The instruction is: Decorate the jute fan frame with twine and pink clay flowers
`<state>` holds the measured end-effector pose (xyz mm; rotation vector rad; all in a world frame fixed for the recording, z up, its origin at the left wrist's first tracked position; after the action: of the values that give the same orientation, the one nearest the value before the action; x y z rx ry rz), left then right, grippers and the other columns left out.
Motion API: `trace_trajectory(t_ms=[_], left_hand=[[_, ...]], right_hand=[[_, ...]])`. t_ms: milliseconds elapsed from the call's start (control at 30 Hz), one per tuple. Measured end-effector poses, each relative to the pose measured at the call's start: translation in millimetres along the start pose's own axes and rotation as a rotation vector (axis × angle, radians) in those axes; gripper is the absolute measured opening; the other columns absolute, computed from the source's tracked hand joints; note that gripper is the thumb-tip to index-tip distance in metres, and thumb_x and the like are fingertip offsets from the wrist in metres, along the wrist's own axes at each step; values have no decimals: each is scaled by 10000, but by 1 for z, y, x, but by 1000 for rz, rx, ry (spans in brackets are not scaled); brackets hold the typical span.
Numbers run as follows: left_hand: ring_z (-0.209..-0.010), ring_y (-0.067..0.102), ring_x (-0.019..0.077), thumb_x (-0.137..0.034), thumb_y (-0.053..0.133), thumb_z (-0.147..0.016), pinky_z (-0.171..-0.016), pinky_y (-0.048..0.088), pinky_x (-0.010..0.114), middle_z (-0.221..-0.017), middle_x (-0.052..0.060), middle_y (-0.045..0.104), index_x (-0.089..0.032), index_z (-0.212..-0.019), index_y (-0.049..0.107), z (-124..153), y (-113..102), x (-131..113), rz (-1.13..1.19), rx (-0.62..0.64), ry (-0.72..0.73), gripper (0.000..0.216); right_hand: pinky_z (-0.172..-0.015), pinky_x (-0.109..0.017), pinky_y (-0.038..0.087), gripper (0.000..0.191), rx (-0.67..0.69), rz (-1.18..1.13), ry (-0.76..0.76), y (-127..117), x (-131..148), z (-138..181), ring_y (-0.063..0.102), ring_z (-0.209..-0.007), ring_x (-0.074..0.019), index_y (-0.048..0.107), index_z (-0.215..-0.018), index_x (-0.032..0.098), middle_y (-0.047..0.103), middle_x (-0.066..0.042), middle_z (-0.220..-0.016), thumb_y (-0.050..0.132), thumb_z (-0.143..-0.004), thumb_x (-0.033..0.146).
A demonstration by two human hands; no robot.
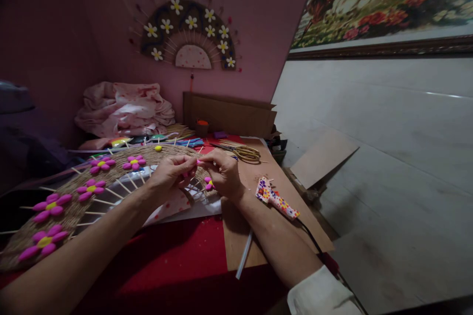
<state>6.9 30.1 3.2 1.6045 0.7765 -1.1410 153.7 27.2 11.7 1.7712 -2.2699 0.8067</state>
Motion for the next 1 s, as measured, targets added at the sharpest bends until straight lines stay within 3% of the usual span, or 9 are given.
trace_trajectory(t_ms=[200,500,667,867,1000], left_hand=[[-328,318,10,-403,767,-615,-330,174,157,-510,-18,534,-120,-579,550,0,2,2,48,70,-46,358],[-331,344,24,-464,735,-642,-333,170,170,-479,-17,508,-114,-581,564,1,3,1,-5,50,-30,394],[-317,339,22,-430,776,-592,-321,170,166,-489,-14,525,-117,-571,546,0,3,1,22,54,-25,389],[-324,338,21,-463,751,-621,-327,168,164,-480,-15,508,-112,-571,554,0,2,1,13,56,-32,406],[-339,331,22,-439,774,-600,-331,175,162,-470,-25,489,-117,-571,553,1,2,1,7,65,-38,391]], right_hand=[[-648,-273,435,76,15,-22,-10,0,3,-2,549,-702,-128,659,-834,184,621,-22,-748,589,-838,216],[-580,-250,418,16,1,38,-55,-1,3,-1,535,-685,-124,629,-815,196,584,-12,-739,613,-817,195],[-566,-245,423,128,69,50,-34,-1,3,0,533,-702,-125,636,-951,207,574,-24,-804,597,-830,226],[-556,-237,416,64,45,17,-38,1,4,0,510,-665,-113,632,-864,188,531,-9,-759,619,-805,168],[-566,-242,421,118,80,13,-23,0,5,-2,521,-703,-122,636,-930,201,546,-21,-811,604,-818,187]])
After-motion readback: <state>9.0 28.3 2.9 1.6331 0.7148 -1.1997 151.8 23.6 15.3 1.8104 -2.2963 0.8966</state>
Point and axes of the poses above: each hand's wrist, its own z-axis away from the middle knuckle, its own y-axis out of the palm, x = y × z, the point moved 2 cm from there along -z, towards the middle knuckle
